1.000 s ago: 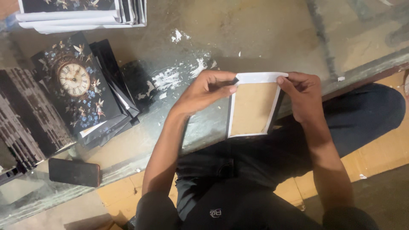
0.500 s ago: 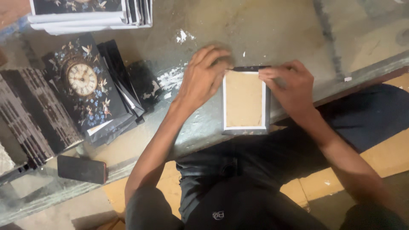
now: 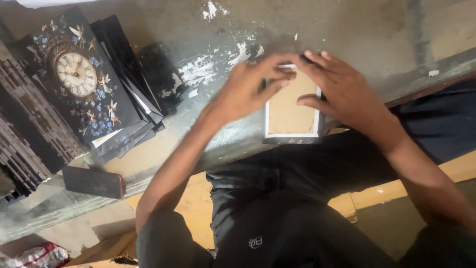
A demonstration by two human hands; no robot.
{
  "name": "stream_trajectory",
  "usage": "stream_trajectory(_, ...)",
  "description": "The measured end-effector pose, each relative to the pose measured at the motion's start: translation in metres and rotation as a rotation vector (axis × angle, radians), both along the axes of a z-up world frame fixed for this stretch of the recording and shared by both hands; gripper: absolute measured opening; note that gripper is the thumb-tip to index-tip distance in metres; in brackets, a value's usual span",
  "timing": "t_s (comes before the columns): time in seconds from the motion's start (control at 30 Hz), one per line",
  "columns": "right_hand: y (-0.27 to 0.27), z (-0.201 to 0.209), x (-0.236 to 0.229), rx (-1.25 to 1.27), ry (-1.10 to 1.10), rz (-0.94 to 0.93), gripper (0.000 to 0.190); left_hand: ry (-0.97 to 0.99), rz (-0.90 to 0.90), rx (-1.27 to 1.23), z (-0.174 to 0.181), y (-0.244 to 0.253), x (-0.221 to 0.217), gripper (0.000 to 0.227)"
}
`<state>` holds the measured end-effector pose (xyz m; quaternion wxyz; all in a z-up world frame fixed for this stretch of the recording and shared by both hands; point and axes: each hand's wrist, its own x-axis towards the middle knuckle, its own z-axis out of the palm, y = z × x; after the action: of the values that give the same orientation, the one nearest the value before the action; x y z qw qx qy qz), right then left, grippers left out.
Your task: The person sits on the floor and repeatedly picks up a printed card and a plain backing sheet, aligns them, and presses them together to form a finished unit. The person then places the completed unit onto a growing stack on the table.
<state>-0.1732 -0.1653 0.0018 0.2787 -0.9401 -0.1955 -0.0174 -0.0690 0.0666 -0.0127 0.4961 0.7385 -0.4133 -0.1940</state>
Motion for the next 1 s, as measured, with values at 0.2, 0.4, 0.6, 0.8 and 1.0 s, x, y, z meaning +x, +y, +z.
stream_trajectory(0.2, 0.008, -0.008, -0.009, -0.047, -0.002, -0.102, 0.059, -0.305, 0.215, 0.008, -0.003, -0.034, 0.039, 0.042)
stream_trajectory(0.4, 0.016, -0.012, -0.02, 0.113, -0.066, -0.217, 0.047, -0.879, 0.062, 0.263, -0.054, -0.088, 0.038, 0.059)
stream_trajectory(0.6, 0.022, -0.02, -0.042, 0.184, -0.148, -0.377, 0.054, -0.861, -0.126, 0.263, -0.039, -0.079, 0.035, 0.045)
stream_trajectory(0.8, 0.017, -0.043, -0.048, 0.11, -0.267, -0.479, 0.094, -0.507, 0.013, 0.234, 0.002, -0.101, 0.041, 0.038)
stream_trajectory(1.0, 0.009, -0.066, -0.053, 0.036, -0.242, -0.628, 0.144, -0.712, -0.046, 0.284, -0.022, -0.155, 0.019, 0.039)
